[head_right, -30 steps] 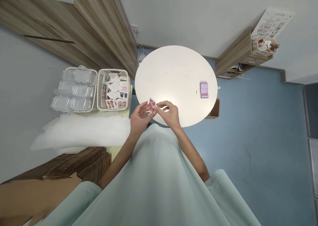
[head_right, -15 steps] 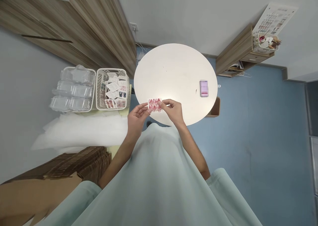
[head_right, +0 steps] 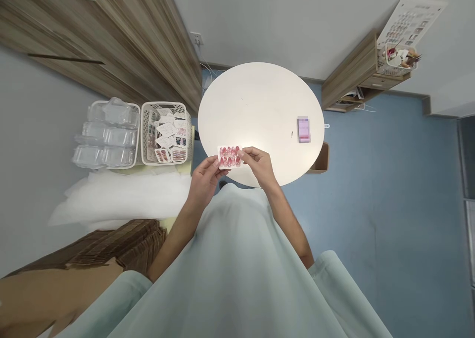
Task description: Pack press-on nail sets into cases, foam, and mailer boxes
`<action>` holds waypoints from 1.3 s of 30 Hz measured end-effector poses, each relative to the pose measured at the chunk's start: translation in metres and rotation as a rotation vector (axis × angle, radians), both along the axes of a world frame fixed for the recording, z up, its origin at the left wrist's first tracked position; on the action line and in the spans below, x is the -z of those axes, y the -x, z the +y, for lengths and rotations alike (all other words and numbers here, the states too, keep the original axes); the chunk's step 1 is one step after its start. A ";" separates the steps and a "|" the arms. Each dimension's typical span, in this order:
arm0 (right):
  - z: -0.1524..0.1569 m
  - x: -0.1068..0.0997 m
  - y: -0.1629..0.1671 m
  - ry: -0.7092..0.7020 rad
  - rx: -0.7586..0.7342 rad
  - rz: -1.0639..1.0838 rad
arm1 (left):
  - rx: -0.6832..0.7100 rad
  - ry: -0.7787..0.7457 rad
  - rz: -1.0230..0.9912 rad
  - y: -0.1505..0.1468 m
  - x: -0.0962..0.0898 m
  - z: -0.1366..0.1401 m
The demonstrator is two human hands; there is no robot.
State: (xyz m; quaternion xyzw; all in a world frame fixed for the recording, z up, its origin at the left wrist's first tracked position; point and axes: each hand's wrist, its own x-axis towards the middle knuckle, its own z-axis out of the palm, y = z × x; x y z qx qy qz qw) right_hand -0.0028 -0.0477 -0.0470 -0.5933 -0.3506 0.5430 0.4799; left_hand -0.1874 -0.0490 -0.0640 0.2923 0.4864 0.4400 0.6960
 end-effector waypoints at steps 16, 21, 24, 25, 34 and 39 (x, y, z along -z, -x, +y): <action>-0.007 0.008 -0.008 -0.152 -0.176 -0.111 | 0.133 0.053 0.155 0.004 -0.003 0.024; -0.010 0.008 -0.009 -0.161 -0.189 -0.181 | 0.176 0.062 0.118 0.005 -0.004 0.027; -0.012 0.009 -0.010 -0.175 -0.173 -0.190 | 0.154 0.020 0.061 0.007 0.000 0.024; -0.013 0.009 -0.010 -0.183 -0.171 -0.174 | 0.150 0.004 0.060 0.009 0.002 0.023; -0.012 0.000 -0.009 -0.193 -0.124 -0.088 | 0.179 -0.259 0.150 0.016 0.008 0.020; -0.008 0.003 -0.002 -0.127 -0.051 -0.103 | 0.160 -0.301 0.168 0.008 -0.001 0.016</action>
